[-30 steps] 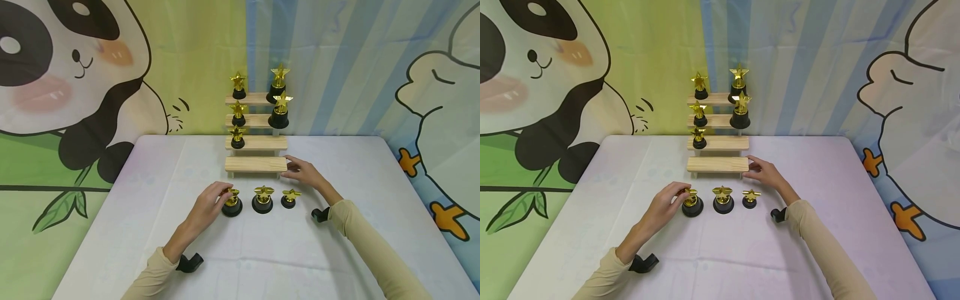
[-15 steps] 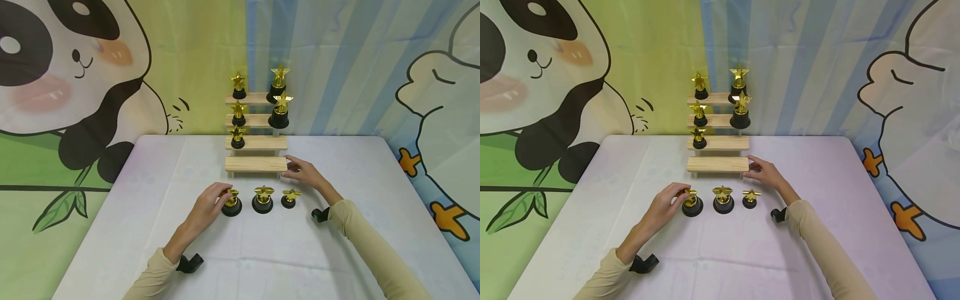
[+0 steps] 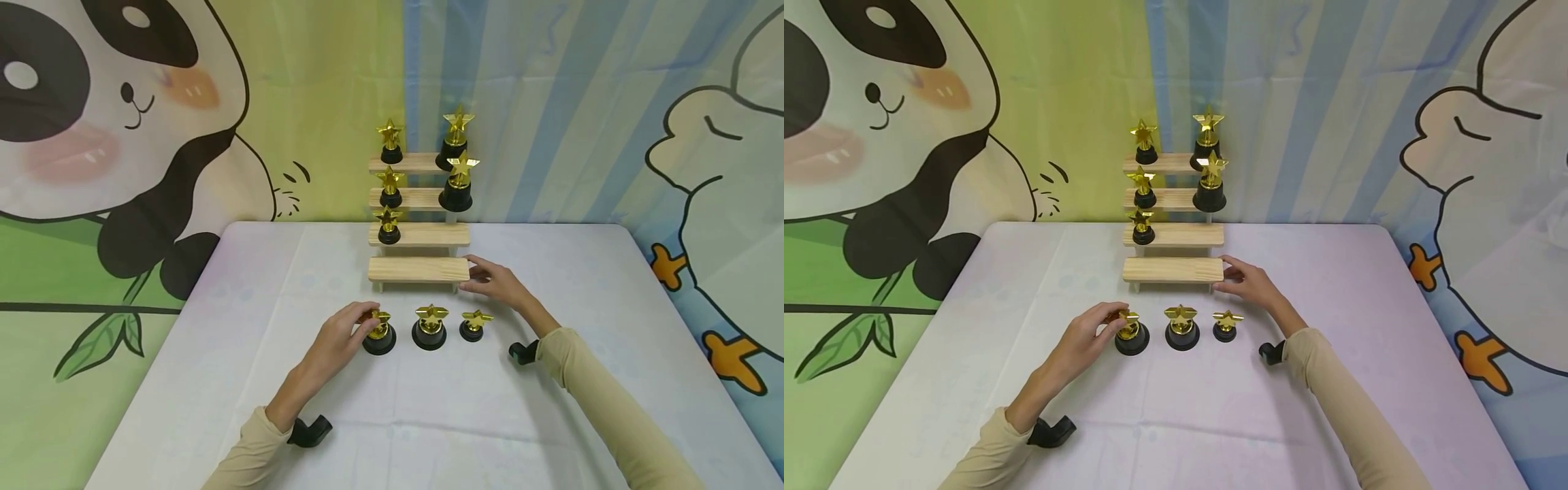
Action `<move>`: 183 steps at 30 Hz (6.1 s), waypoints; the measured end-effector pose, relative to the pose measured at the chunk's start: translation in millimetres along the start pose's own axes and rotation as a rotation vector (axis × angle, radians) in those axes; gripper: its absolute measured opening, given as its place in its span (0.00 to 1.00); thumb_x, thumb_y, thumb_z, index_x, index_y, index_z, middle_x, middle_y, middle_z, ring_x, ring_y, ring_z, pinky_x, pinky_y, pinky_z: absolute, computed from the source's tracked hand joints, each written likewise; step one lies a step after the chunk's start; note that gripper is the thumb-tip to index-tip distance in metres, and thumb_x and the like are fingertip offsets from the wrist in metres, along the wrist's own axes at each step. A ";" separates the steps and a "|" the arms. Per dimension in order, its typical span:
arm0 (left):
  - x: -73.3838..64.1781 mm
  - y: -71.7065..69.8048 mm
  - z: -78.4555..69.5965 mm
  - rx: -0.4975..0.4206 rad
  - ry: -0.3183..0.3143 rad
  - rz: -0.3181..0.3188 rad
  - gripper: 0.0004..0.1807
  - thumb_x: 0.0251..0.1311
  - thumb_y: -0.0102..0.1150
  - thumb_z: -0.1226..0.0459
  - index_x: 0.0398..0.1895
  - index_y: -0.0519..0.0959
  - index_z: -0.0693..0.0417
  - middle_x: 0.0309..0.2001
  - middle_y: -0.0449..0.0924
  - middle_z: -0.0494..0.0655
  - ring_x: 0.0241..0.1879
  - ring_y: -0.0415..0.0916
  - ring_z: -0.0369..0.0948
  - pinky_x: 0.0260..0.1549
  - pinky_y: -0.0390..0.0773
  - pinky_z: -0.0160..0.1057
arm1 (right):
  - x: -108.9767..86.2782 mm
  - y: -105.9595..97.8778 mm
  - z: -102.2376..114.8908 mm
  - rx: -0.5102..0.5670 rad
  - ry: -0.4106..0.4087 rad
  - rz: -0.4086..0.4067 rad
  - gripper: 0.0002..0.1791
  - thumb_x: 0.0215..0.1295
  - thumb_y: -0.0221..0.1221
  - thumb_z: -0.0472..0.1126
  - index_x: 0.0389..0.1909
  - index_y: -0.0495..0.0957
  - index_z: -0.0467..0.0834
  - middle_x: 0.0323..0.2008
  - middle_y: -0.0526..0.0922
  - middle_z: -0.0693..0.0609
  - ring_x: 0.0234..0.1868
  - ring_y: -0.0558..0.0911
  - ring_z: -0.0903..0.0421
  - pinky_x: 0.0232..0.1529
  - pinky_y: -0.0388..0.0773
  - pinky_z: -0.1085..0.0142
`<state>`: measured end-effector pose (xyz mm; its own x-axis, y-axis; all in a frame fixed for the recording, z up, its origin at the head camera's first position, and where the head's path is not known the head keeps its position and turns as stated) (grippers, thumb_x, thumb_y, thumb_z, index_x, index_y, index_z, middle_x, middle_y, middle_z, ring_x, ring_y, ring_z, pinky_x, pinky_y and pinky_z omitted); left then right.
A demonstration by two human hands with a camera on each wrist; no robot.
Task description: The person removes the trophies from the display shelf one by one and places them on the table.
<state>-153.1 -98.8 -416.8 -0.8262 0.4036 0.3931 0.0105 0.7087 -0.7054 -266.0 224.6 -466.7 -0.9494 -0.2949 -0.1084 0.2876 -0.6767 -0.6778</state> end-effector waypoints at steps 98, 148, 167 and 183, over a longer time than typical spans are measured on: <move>167.1 -63.9 42.9 -0.116 -0.126 -0.086 0.20 0.69 0.54 0.56 0.57 0.76 0.59 0.50 0.82 0.53 0.50 0.79 0.45 0.53 0.78 0.41 | -0.7 1.3 -0.4 0.004 -0.017 0.007 0.42 0.62 0.64 0.54 0.73 0.59 0.47 0.59 0.77 0.35 0.60 0.77 0.40 0.63 0.72 0.46; 179.3 -18.5 49.6 -0.046 -0.081 0.061 0.15 0.67 0.55 0.55 0.44 0.80 0.57 0.39 0.83 0.52 0.37 0.80 0.43 0.36 0.79 0.40 | -0.8 2.5 1.2 0.016 0.013 0.005 0.44 0.60 0.65 0.57 0.73 0.59 0.47 0.58 0.78 0.37 0.60 0.77 0.40 0.62 0.73 0.45; 175.4 -15.4 50.7 -0.075 -0.051 0.051 0.13 0.68 0.55 0.58 0.45 0.78 0.60 0.40 0.82 0.54 0.37 0.79 0.44 0.36 0.79 0.39 | -3.0 3.5 -0.2 0.027 0.011 0.000 0.43 0.60 0.65 0.55 0.73 0.59 0.48 0.57 0.79 0.38 0.59 0.78 0.41 0.62 0.73 0.46; 173.3 -22.1 47.8 -0.056 -0.034 0.052 0.12 0.68 0.54 0.58 0.42 0.78 0.58 0.36 0.81 0.52 0.33 0.74 0.42 0.32 0.74 0.37 | -0.7 2.1 0.2 0.023 -0.010 0.000 0.43 0.60 0.65 0.56 0.72 0.60 0.47 0.57 0.79 0.37 0.59 0.78 0.41 0.63 0.72 0.46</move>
<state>-323.5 -72.2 -361.3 -0.8421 0.4219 0.3359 0.0850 0.7190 -0.6898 -264.6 223.3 -467.9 -0.9480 -0.3017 -0.1014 0.2909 -0.6921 -0.6606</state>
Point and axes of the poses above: each hand's wrist, its own x-axis towards the middle knuckle, its own y-axis out of the palm, z = x × y, the point moved 4 cm from there along x, towards the middle knuckle
